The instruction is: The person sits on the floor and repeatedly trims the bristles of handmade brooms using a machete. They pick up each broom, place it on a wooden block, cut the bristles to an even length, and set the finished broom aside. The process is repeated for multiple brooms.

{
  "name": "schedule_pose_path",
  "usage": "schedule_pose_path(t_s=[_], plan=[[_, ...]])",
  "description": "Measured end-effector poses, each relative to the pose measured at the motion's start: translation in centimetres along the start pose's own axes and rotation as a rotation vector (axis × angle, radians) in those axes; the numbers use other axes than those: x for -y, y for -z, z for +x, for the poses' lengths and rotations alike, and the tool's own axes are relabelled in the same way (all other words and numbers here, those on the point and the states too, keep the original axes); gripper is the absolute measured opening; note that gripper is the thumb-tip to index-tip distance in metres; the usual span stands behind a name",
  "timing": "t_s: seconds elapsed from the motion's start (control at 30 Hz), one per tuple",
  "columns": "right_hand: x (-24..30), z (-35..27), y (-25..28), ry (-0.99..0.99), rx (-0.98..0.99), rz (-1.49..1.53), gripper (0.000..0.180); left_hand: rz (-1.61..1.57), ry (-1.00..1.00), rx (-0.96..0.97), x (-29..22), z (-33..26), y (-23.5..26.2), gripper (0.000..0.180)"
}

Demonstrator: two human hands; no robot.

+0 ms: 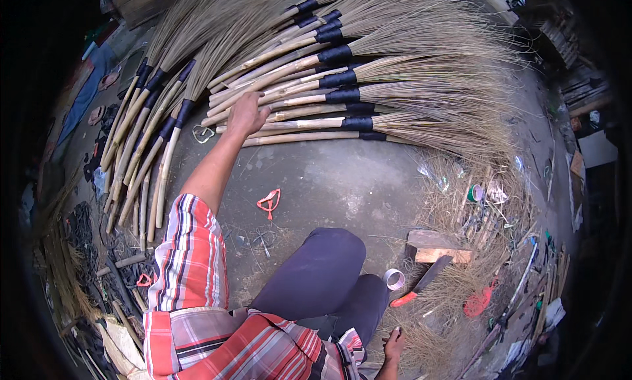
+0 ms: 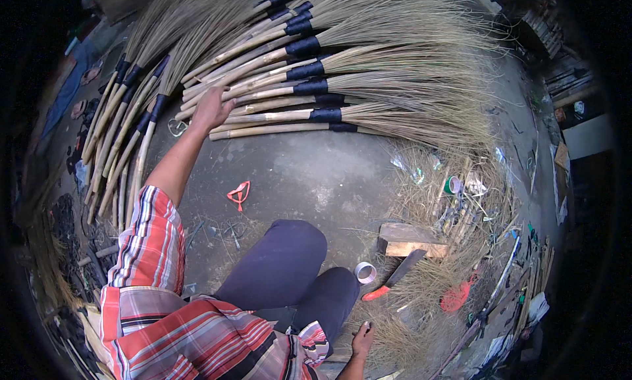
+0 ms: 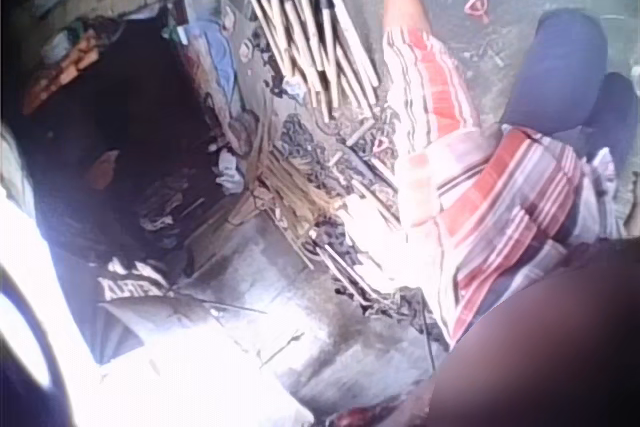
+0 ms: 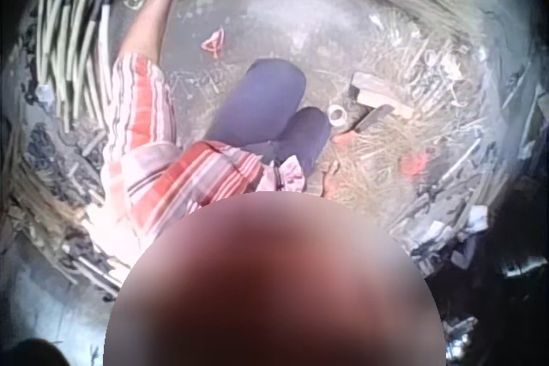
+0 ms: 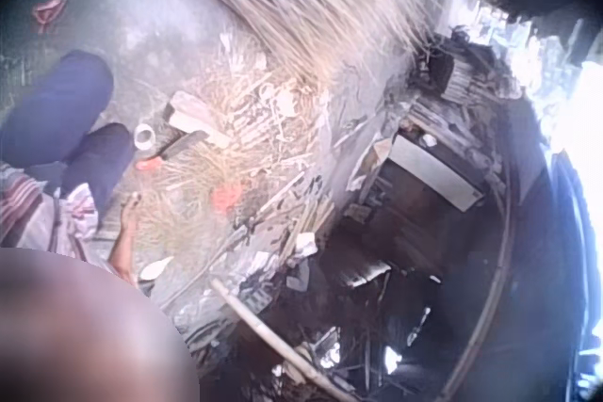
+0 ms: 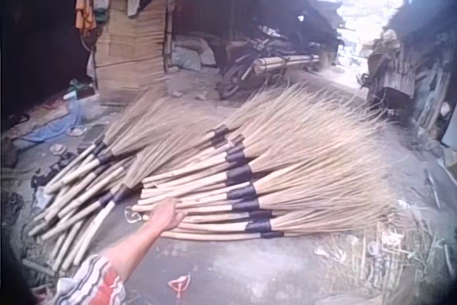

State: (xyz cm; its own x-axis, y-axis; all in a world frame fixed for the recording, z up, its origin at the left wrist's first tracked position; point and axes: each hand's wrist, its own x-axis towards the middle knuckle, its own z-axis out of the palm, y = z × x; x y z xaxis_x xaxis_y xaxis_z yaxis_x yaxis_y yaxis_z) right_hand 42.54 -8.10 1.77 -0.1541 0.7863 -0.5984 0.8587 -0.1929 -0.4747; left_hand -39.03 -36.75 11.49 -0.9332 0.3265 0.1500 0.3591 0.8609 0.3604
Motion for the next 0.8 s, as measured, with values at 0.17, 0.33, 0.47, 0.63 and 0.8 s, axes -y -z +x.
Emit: schedule_pose_path(t_s=[0.17, 0.33, 0.47, 0.63, 0.8], plan=[[-10.7, -11.5, 0.7, -0.44, -0.042, 0.042, 0.064, 0.154, 0.1, 0.592, -6.4, -0.3, -12.9, 0.09], [-15.0, -18.1, 0.5, -0.731, -0.126, 0.203, 0.065, 0.44, 0.119, 0.574, -8.1, 0.7, -17.5, 0.069], [-13.3, -18.0, -0.8, -0.706, -0.119, 0.18, 0.066, 0.212, -0.145, 0.987, -8.9, -2.5, -17.7, 0.047], [-1.5, -10.0, -2.1, -0.277, -0.068, 0.208, 0.057, -0.089, -0.209, 0.669, -12.9, -8.6, -11.2, 0.026], [19.8, -2.1, -0.6, 0.254, -0.005, 0.458, 0.066, -0.254, -0.468, 0.37, -16.3, -13.3, -1.3, 0.017]])
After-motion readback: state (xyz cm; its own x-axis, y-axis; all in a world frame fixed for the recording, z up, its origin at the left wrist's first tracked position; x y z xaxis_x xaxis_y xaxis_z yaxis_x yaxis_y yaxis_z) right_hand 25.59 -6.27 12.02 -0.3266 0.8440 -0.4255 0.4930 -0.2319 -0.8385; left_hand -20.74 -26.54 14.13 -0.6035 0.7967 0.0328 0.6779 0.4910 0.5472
